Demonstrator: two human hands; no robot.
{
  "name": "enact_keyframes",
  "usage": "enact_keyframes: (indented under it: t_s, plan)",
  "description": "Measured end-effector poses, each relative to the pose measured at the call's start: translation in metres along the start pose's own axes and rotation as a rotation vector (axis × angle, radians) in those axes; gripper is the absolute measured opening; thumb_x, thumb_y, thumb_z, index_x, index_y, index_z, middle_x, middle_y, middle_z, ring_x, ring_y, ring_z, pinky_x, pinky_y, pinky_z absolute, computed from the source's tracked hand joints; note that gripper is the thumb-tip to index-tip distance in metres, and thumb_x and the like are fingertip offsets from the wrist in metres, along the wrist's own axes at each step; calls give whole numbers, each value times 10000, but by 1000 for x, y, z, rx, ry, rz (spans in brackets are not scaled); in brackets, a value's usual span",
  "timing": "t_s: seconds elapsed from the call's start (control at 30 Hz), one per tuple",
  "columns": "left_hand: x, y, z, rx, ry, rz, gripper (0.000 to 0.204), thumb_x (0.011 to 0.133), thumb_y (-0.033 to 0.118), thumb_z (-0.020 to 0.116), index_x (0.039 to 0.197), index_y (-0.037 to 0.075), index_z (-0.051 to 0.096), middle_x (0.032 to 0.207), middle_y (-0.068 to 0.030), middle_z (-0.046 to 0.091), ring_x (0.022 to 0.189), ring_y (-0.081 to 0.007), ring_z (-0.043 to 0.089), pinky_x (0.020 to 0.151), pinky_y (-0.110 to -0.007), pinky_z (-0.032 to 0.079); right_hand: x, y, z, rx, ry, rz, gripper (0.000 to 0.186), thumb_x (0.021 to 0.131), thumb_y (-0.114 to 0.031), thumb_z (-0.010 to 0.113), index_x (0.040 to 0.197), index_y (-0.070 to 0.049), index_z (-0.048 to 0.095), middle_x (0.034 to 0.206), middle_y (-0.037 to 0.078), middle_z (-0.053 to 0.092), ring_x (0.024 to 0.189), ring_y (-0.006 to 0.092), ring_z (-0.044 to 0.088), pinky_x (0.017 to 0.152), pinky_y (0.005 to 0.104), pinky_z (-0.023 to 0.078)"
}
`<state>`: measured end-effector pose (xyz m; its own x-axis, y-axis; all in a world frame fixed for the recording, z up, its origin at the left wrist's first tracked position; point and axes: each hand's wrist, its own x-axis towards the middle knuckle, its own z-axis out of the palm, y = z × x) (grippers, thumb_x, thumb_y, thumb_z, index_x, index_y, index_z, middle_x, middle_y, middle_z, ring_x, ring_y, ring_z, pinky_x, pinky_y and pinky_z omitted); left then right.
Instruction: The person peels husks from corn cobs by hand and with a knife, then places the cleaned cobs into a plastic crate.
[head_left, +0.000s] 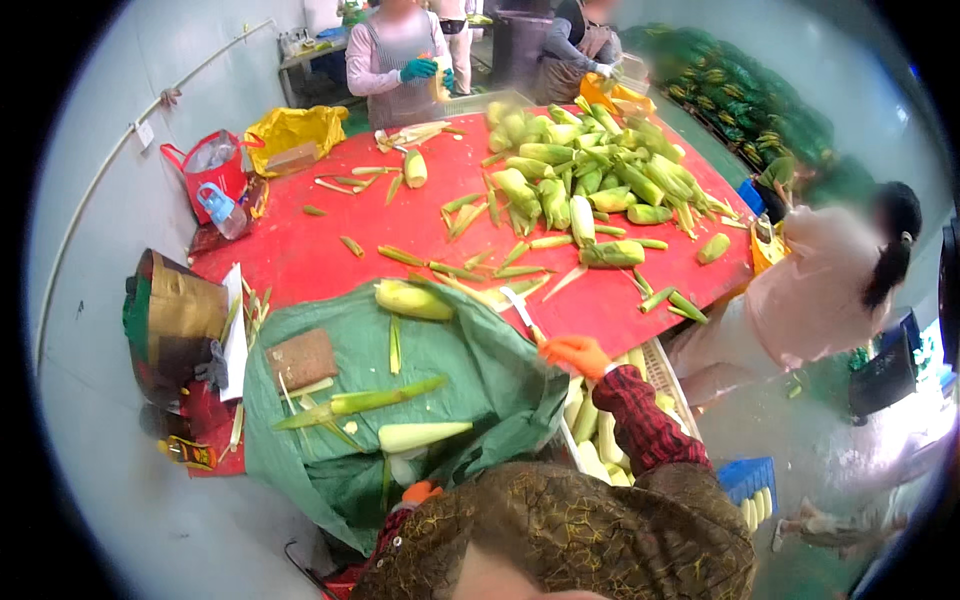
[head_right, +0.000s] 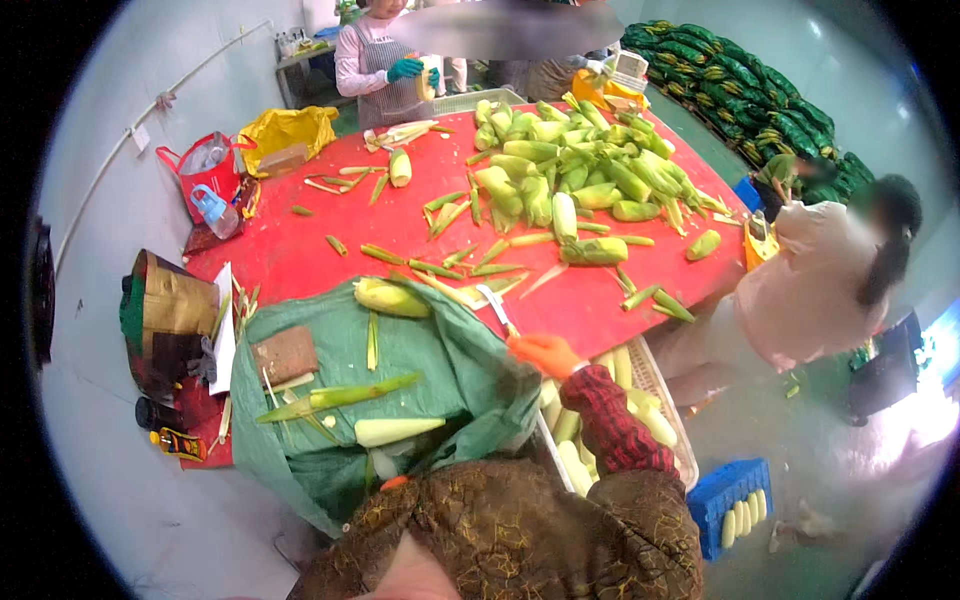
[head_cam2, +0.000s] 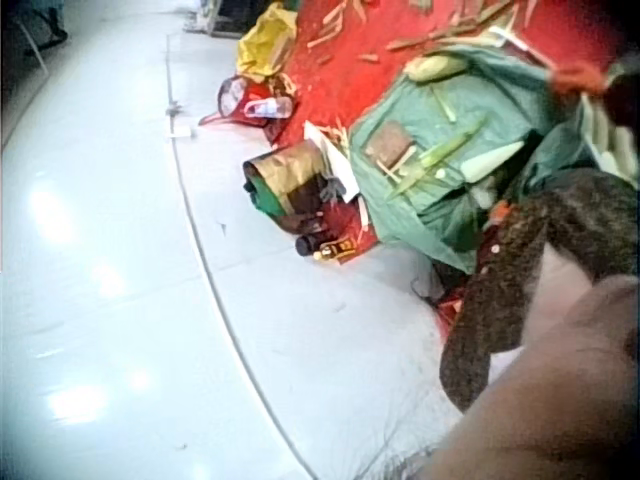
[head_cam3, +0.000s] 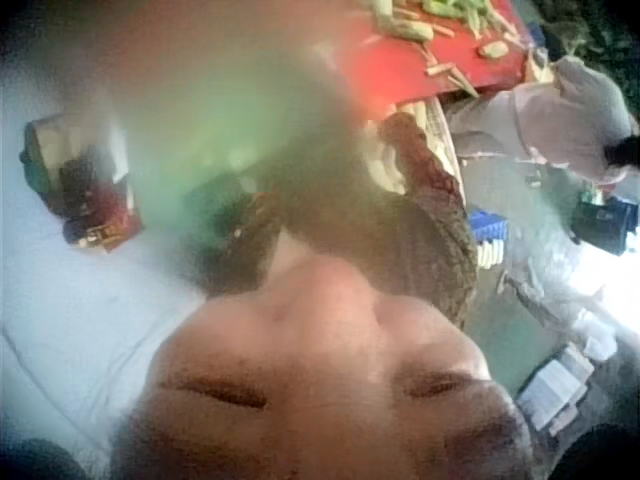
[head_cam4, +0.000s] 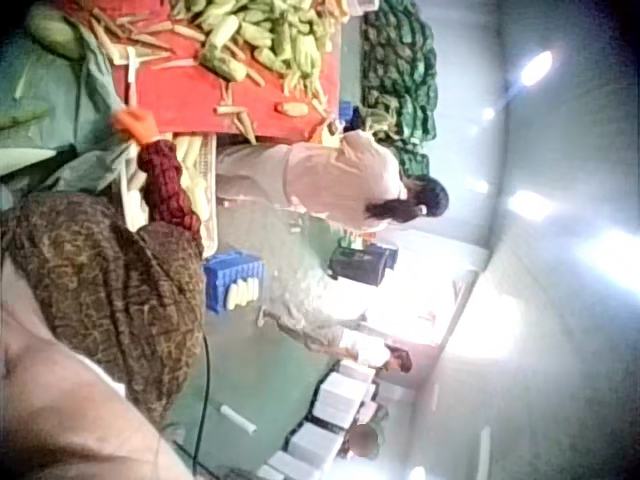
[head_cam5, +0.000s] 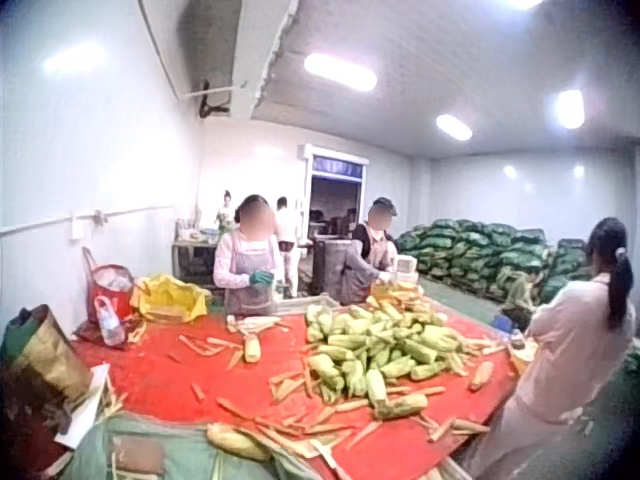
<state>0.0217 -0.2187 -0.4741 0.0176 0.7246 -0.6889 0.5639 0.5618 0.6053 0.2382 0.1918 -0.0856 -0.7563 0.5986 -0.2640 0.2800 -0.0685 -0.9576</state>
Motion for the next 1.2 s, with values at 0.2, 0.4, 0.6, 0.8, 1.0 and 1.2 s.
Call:
enact_keyframes:
  t_s: [0.2,0.4,0.6,0.8,1.0,1.2]
  plan:
    - [-81,88,-62,-181,557,-29,578,807,512,489,1085,19,608,1023,-212,621,981,-372,570,832,-435,434,129,42,-143,-102,569,-428,413,815,-209,630,1169,-7,564,1090,96,621,970,216,595,842,316,470]
    - [-142,209,-115,-300,507,-599,553,817,458,496,1189,54,570,1180,-182,571,1100,-329,530,938,-382,405,182,15,-211,-1323,610,-74,682,616,-294,682,1228,-102,447,1295,91,465,1209,291,422,992,462,348]
    - [-148,142,-17,-639,706,-447,492,845,382,522,1213,56,556,1204,-144,571,1118,-289,534,933,-354,413,233,43,-211,-1537,464,16,680,578,-266,704,1190,-109,452,1199,69,500,1172,243,440,1018,469,299]
    - [-177,220,-62,-493,842,-404,470,849,358,546,1195,41,561,1169,-147,594,1090,-264,561,923,-331,423,202,5,-202,-1377,464,-104,521,601,-323,700,1042,-83,562,948,121,616,970,296,568,907,408,403]
    - [-164,267,-179,-312,1118,-59,342,880,288,553,1116,48,613,1080,-141,630,1020,-237,598,875,-322,448,157,-33,-164,-86,430,-458,465,707,-235,755,1098,-40,595,991,81,658,893,170,623,805,320,487]
    - [-179,376,-276,-317,1197,573,651,771,126,691,1336,5,390,1300,-158,485,1182,-227,484,988,-329,374,97,-125,18,72,-82,-565,467,690,-127,770,1095,-8,570,1014,62,633,911,151,597,809,305,486]
